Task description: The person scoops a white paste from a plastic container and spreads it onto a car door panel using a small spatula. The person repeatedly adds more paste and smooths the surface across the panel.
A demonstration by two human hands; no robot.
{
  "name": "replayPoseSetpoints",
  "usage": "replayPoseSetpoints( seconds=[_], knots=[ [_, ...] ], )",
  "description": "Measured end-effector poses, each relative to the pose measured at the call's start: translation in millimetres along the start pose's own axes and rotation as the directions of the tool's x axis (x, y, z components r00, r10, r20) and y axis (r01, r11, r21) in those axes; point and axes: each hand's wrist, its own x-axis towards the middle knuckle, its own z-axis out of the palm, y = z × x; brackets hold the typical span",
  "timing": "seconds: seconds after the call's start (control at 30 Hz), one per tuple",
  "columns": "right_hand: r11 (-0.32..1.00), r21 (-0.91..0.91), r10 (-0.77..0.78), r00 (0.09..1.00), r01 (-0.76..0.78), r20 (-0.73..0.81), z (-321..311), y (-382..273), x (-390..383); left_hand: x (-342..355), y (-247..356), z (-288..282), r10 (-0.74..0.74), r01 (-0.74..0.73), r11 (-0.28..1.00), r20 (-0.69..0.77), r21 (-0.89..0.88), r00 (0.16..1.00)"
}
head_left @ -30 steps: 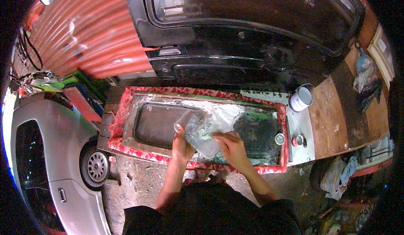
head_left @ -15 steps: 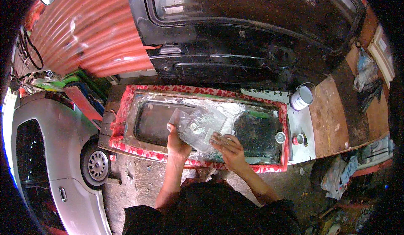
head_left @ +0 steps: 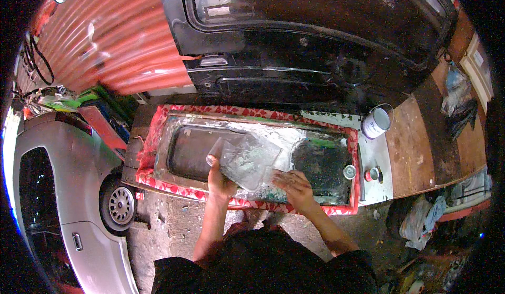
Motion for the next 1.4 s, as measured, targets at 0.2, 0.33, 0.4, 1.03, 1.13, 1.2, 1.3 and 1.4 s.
replayPoseSetpoints(
  seconds=[0.2, 0.33, 0.4, 1.03, 1.13, 1.2, 1.3, 1.4],
  knots=[
    [0.992, 0.06, 0.119, 0.972, -0.109, -0.2, -14.0, 6.7, 18.5, -5.3, 7.8, 1.5, 0.051, -0.05, 0.998, -0.04, 0.024, 0.998],
    [0.851, 0.222, 0.513, 0.844, -0.476, -0.157, -14.4, 9.7, 38.1, -8.4, 12.0, 9.8, 0.035, -0.03, 0.996, -0.069, 0.085, 0.997],
    [0.742, 0.326, 0.616, 0.787, -0.586, 0.014, -21.0, 12.2, 56.7, -7.8, 13.6, 14.9, 0.045, -0.038, 0.991, -0.049, 0.131, 0.998],
    [0.697, 0.391, 0.542, 0.799, -0.601, 0.262, -8.5, 4.6, 66.8, 11.6, 23.2, 34.8, 0.06, -0.057, 0.973, -0.006, 0.224, 0.998],
    [0.68, 0.41, 0.567, 0.791, -0.608, 0.231, 1.8, -0.5, 57.6, 15.9, 20.2, 32.5, 0.078, -0.074, 0.974, -0.012, 0.215, 0.997],
    [0.691, 0.413, 0.561, 0.8, -0.594, 0.212, 7.7, -4.8, 57.0, 18.8, 18.6, 32.5, 0.094, -0.088, 0.973, -0.022, 0.215, 0.995],
    [0.58, 0.532, 0.575, 0.772, -0.617, 0.269, 14.9, -5.9, 54.0, 19.2, 13.8, 36.9, 0.116, -0.102, 0.969, -0.052, 0.224, 0.992],
    [0.399, 0.68, 0.63, 0.723, -0.615, 0.284, -6.5, -10.8, 66.0, 16.6, 14.7, 40.2, 0.131, -0.11, 0.967, -0.079, 0.231, 0.988]
  ],
)
